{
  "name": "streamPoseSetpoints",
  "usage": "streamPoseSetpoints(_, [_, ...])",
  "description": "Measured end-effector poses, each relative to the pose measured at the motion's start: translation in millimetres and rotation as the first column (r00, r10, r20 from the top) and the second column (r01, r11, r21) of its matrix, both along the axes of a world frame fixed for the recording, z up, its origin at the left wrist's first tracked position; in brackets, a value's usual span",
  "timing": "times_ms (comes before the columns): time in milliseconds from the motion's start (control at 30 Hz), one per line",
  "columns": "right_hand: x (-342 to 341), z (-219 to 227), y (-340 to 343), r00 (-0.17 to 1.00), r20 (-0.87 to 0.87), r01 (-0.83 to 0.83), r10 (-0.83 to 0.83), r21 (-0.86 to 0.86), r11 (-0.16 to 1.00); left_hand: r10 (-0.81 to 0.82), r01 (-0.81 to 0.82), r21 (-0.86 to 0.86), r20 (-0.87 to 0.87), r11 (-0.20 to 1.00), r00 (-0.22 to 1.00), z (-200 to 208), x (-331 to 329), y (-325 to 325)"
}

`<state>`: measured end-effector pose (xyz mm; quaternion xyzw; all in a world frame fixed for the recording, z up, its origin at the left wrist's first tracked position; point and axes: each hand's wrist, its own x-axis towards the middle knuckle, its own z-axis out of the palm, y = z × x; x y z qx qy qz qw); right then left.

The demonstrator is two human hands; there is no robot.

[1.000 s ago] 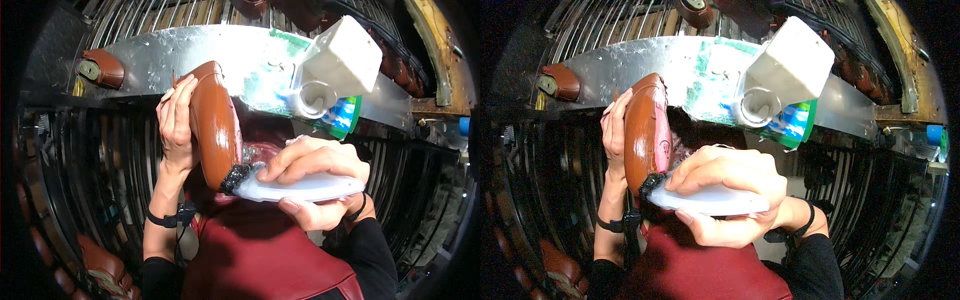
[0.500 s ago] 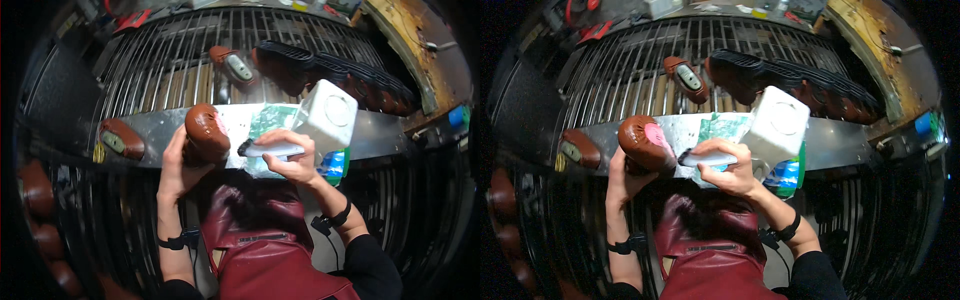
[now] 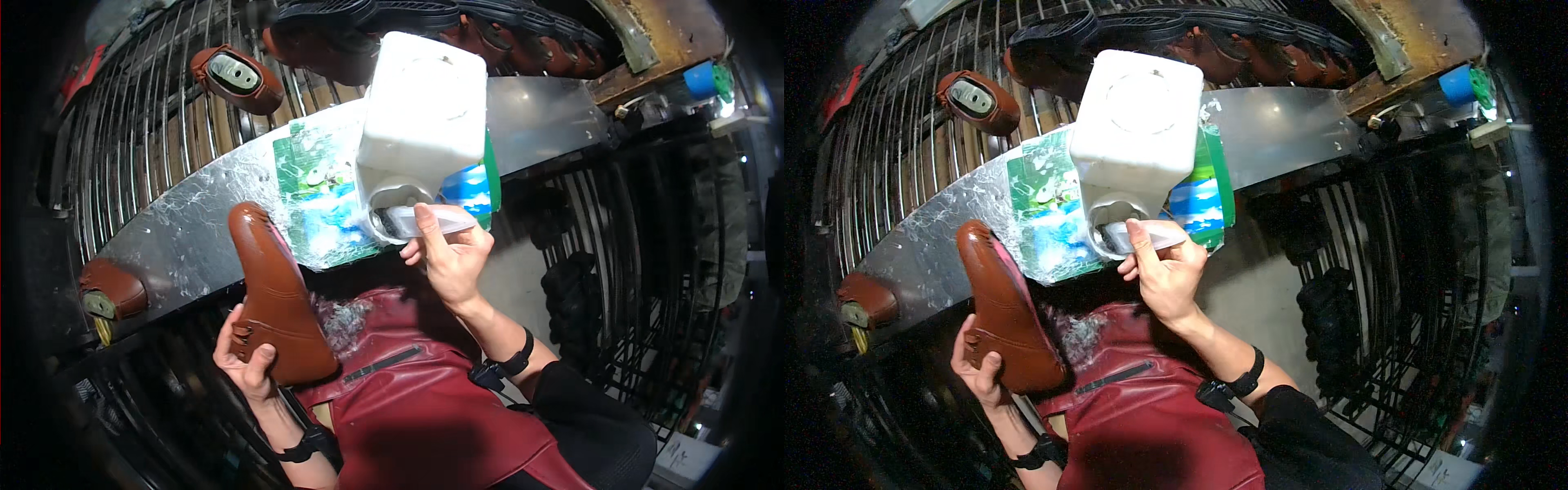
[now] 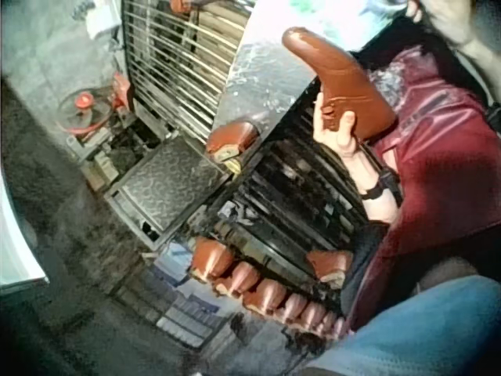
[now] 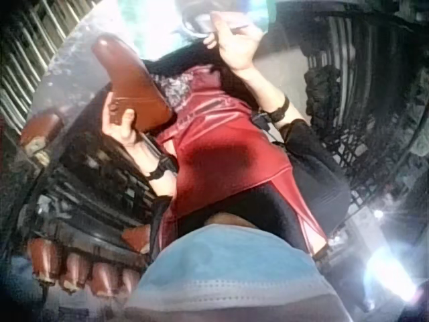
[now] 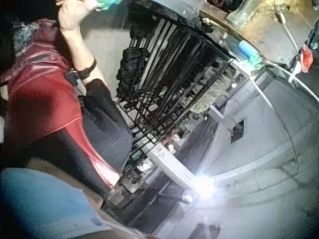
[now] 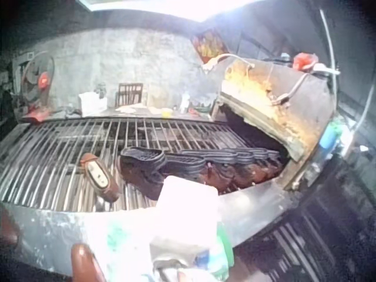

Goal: The recorder is applying adhesive to the soles and edges of shoes using a brush in a manufacturing setting.

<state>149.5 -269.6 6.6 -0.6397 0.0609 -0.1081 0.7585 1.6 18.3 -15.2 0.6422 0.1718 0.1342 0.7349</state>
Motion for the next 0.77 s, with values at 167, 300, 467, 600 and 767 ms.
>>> streamPoseSetpoints(167, [4.3,27.1,-11.0,0.943,-0.289,-0.044,0.168,0.391,0.92,-0.022,0.024,-0.068,0.021,0.997,1.0,5.8,-8.7,-13.6])
streamPoseSetpoints(300, [24.2,53.9,8.0,0.894,-0.199,-0.203,0.4,0.618,0.759,-0.09,0.088,-0.053,-0.026,0.995,0.996,15.5,-16.0,-11.8])
streamPoseSetpoints(467, [5.9,63.6,19.1,0.862,-0.122,-0.401,0.492,0.429,0.809,-0.105,0.094,-0.244,-0.033,0.965,0.994,23.1,-11.6,-18.6])
streamPoseSetpoints(600, [-39.7,59.9,23.0,0.86,-0.103,-0.435,0.5,0.364,0.823,-0.085,0.086,-0.407,0.019,0.909,0.996,22.5,-5.1,-21.8])
streamPoseSetpoints(767, [-76.5,47.7,28.9,0.791,0.186,-0.595,0.583,0.014,0.804,-0.085,0.108,-0.419,0.073,0.902,0.994,11.5,-7.1,-10.9])
